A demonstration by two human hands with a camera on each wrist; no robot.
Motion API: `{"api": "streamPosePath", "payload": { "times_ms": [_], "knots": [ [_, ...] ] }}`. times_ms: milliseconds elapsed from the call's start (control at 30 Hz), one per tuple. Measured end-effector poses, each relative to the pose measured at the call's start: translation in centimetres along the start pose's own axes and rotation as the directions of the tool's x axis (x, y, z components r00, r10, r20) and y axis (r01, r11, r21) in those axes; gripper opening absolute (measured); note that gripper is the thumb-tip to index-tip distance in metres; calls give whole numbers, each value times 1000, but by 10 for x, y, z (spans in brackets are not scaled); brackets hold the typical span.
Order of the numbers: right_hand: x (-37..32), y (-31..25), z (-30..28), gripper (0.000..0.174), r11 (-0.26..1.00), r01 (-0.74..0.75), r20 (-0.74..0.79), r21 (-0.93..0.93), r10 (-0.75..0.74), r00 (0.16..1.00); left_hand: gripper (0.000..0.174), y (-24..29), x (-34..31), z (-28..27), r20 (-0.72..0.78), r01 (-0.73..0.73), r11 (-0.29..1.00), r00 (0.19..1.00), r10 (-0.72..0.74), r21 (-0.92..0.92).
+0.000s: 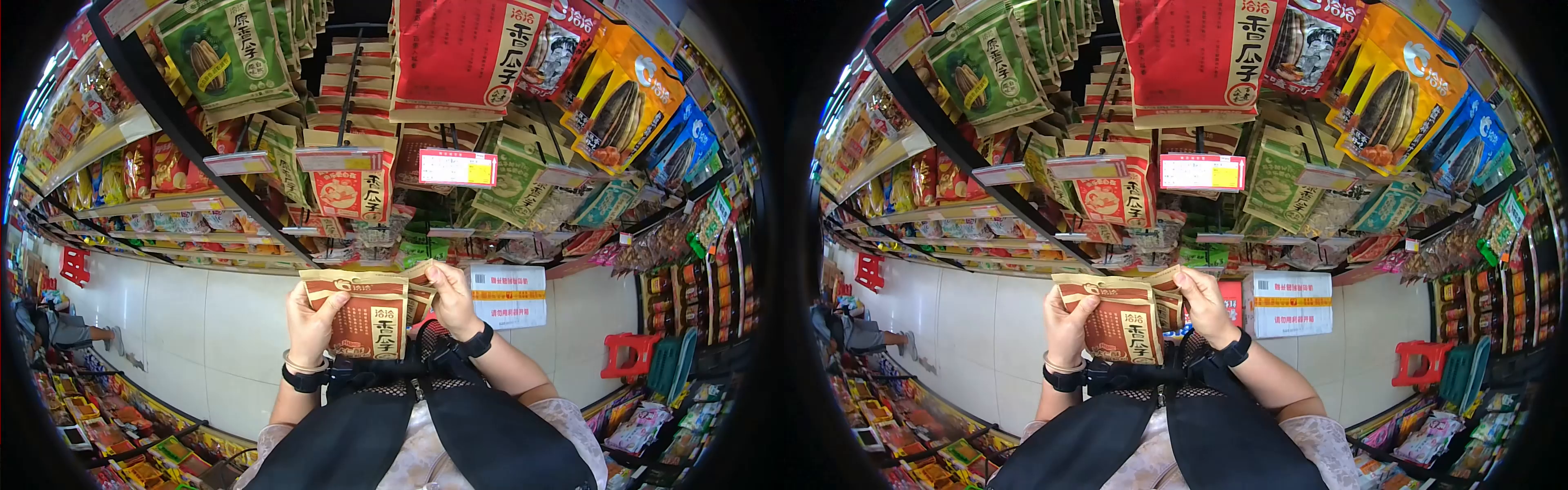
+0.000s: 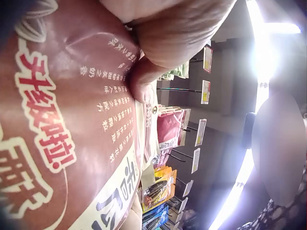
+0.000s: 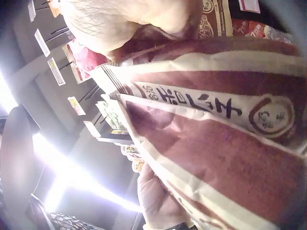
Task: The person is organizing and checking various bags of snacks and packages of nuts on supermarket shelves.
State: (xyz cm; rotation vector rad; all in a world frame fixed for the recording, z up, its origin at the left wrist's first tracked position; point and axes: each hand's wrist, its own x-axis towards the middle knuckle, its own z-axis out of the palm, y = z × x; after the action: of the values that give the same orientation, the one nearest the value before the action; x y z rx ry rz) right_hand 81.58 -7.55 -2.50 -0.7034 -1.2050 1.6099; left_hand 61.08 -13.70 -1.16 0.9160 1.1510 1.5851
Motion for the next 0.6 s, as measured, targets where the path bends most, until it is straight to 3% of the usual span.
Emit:
{"api": "streamPosePath", "payload": {
  "times_ms": [233,300,333,400,533,600],
  "knots": [
    [-4,-4,15,36,983,87,-79,-161,-101,992,15,-5,-5,1,-81,-11,998,997,6,-60],
    [-5,-4,16,37,975,89,-96,-205,-111,989,12,-5,-4,2,-78,-141,990,987,141,7],
    [-6,-1,15,37,975,89,-95,-206,-110,989,12,-6,-3,1,-80,-141,990,987,142,7],
    [-9,7,12,37,976,68,-143,-209,-99,985,16,-8,-3,-3,41,-242,966,970,240,93],
    [-12,7,15,37,957,122,-143,-261,-163,976,13,-5,-6,3,-9,-312,946,950,313,84],
    [-12,9,18,38,937,213,-182,-277,-269,946,14,-4,-8,6,-40,-339,937,938,343,80]
  ]
}}
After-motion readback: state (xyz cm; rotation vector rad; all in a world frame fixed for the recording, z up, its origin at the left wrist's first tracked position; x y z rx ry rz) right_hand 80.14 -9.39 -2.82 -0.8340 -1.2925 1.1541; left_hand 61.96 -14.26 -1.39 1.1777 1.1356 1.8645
